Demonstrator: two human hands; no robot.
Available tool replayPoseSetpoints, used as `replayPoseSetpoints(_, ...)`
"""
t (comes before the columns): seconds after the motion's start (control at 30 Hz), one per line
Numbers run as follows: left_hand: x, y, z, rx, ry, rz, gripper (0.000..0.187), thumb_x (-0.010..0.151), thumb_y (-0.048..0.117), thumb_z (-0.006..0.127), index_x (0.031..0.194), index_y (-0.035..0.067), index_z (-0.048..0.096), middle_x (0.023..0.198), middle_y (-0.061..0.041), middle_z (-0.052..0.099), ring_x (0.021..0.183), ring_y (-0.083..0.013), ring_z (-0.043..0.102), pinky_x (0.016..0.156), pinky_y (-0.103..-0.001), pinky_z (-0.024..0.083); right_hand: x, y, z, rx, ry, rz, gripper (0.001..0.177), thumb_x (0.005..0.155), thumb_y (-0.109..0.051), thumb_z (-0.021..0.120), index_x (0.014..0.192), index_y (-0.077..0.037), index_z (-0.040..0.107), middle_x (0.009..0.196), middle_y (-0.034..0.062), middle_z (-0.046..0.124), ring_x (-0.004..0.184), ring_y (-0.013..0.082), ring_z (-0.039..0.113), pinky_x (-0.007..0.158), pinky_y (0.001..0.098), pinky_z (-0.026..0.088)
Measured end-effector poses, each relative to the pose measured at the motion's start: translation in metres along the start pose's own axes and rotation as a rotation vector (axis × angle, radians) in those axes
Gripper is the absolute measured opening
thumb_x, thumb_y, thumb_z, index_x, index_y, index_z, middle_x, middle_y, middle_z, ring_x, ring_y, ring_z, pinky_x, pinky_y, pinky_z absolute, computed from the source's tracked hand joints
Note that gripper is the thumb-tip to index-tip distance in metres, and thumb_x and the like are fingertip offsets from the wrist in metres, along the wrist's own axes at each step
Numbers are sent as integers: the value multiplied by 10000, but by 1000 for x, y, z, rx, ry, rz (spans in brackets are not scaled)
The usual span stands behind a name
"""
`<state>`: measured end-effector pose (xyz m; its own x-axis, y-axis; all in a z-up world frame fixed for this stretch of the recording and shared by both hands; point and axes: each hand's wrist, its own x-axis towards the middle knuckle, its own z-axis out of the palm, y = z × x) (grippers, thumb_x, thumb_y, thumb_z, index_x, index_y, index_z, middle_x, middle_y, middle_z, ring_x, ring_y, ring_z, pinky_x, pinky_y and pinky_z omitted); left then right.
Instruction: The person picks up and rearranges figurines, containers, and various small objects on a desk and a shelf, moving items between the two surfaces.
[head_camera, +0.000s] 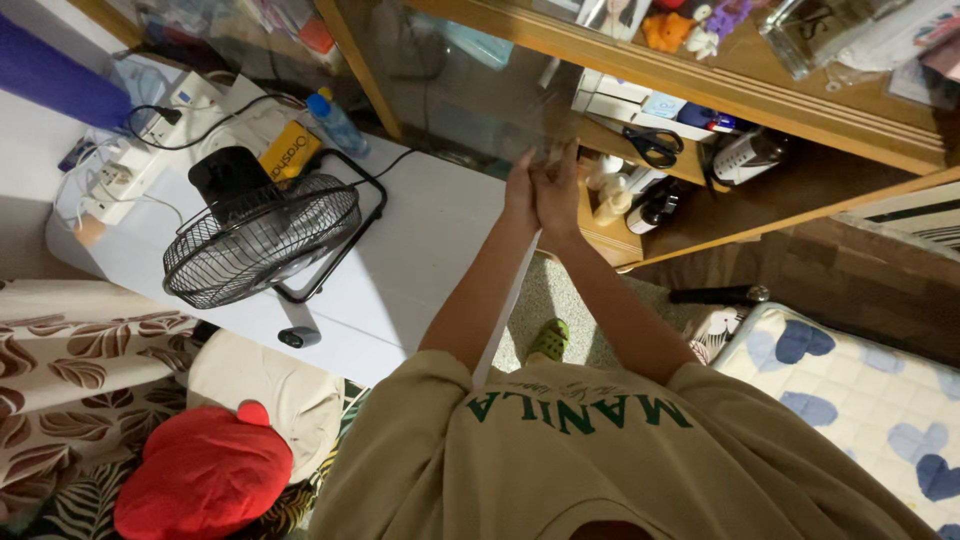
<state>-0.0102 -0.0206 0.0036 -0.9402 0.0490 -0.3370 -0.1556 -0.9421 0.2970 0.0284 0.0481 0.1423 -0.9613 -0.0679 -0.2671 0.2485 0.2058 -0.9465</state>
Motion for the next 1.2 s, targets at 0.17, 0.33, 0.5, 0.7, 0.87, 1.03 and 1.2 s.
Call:
replayPoseSetpoints(0.17, -67, -3, 80, 172, 113, 91, 428, 1042, 380, 506, 1171, -13, 617, 1111, -174, 678, 1006, -297, 650, 922, -419, 533, -25, -15, -25, 31, 6, -211, 787, 1001, -63, 593, 1645, -91, 143, 1367, 162, 572, 1152, 228, 617, 983, 342, 514)
replayPoseSetpoints(0.33, -101, -20, 130, 237, 26, 321, 391, 1069, 302, 551, 1252, -34, 635, 1224, -145, 636, 1108, -270, 593, 977, -389, 492, -32, 1, -54, 324, -54, -424, 678, 1008, 38, 545, 1624, -47, 274, 1448, 173, 551, 1305, 258, 571, 1128, 369, 464)
replayPoseSetpoints(0.5, -104, -39, 152, 383, -84, 474, 437, 1054, 273, 490, 1347, -24, 619, 1326, -131, 637, 1207, -236, 588, 1060, -349, 455, -38, -12, -87, 454, -113, -556, 654, 989, 97, 495, 1609, 11, 308, 1470, 161, 542, 1373, 241, 527, 1184, 347, 413)
replayPoseSetpoints(0.7, -104, -63, 159, 314, -66, 511, 386, 1058, 217, 517, 1320, -38, 641, 1247, -143, 651, 1159, -244, 599, 1020, -367, 471, -56, -32, -111, 552, -155, -527, 617, 1004, 87, 506, 1595, 5, 349, 1415, 147, 557, 1308, 217, 539, 1150, 333, 429)
replayPoseSetpoints(0.87, -125, -71, 163, 85, -149, 372, 344, 1053, 207, 559, 1309, -15, 617, 1209, -103, 653, 1141, -220, 604, 1010, -347, 476, -78, -40, -123, 564, -83, -483, 570, 996, 70, 505, 1547, -14, 387, 1404, 134, 576, 1300, 210, 552, 1121, 333, 445)
replayPoseSetpoints(1.03, -162, -57, 193, 164, -124, 283, 355, 1019, 179, 571, 1325, 2, 602, 1229, -72, 641, 1122, -186, 587, 986, -312, 465, -96, -52, -136, 581, -17, -520, 569, 930, 92, 454, 1490, -12, 459, 1411, 136, 588, 1298, 221, 557, 1119, 336, 444)
replayPoseSetpoints(1.2, -193, -44, 226, 316, -257, 306, 430, 1003, 178, 530, 1393, 3, 571, 1379, -117, 604, 1236, -215, 585, 1061, -333, 465, -119, -82, -146, 418, 118, -586, 450, 975, 73, 516, 1417, -9, 531, 1396, 136, 604, 1312, 210, 588, 1133, 336, 471)
